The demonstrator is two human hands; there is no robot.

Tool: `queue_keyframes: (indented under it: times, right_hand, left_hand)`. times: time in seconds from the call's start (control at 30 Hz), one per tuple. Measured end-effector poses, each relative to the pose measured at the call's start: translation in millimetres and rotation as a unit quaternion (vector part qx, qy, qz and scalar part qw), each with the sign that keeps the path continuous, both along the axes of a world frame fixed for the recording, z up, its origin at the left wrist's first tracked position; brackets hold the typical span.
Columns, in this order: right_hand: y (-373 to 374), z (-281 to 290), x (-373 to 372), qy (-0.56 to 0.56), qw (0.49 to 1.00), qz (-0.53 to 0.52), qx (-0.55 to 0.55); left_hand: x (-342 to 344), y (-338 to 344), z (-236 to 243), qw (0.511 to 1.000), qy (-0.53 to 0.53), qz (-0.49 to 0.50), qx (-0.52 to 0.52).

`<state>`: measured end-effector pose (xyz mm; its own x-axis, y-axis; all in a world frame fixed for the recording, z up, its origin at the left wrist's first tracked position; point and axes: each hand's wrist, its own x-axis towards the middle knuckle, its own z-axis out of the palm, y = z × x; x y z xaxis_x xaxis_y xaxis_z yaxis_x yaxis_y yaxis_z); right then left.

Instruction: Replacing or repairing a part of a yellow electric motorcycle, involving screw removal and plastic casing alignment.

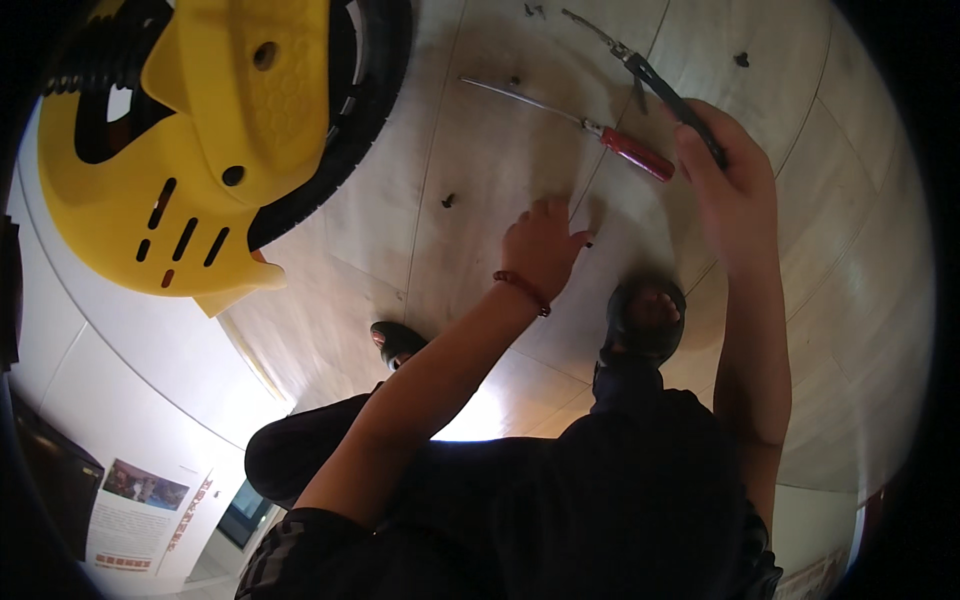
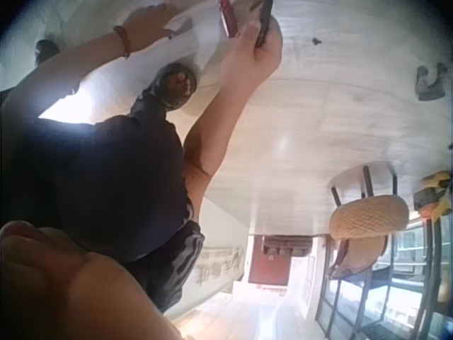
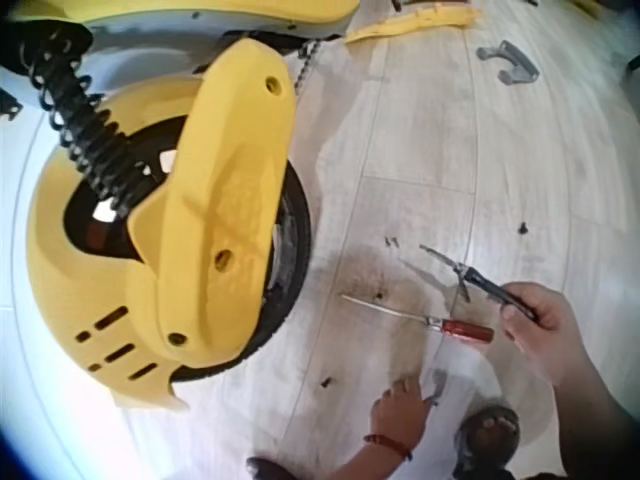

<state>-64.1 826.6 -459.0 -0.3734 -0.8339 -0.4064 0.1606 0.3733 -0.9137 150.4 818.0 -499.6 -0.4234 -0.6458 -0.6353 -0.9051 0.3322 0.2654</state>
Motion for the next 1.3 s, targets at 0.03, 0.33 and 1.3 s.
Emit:
queue_keyframes:
  times: [0.03, 0.33, 1.3]
  right_hand:
    - [0.2, 2.1, -1.1, -0.001, 1.000, 0.001, -0.004]
    - [1.2, 6.1, -4.8, -0.013, 1.000, 0.002, -0.019]
    - [-1.2, 62.8, 0.5, 0.112, 0.976, 0.075, -0.172]
  left_hand:
    - [-3.8, 1.6, 0.7, 1.000, -0.008, -0.014, -0.001]
    - [-15.8, 22.1, -8.6, 0.994, -0.006, -0.102, 0.043]
    - [-30.8, -133.8, 100.9, 0.499, 0.656, 0.372, 0.428]
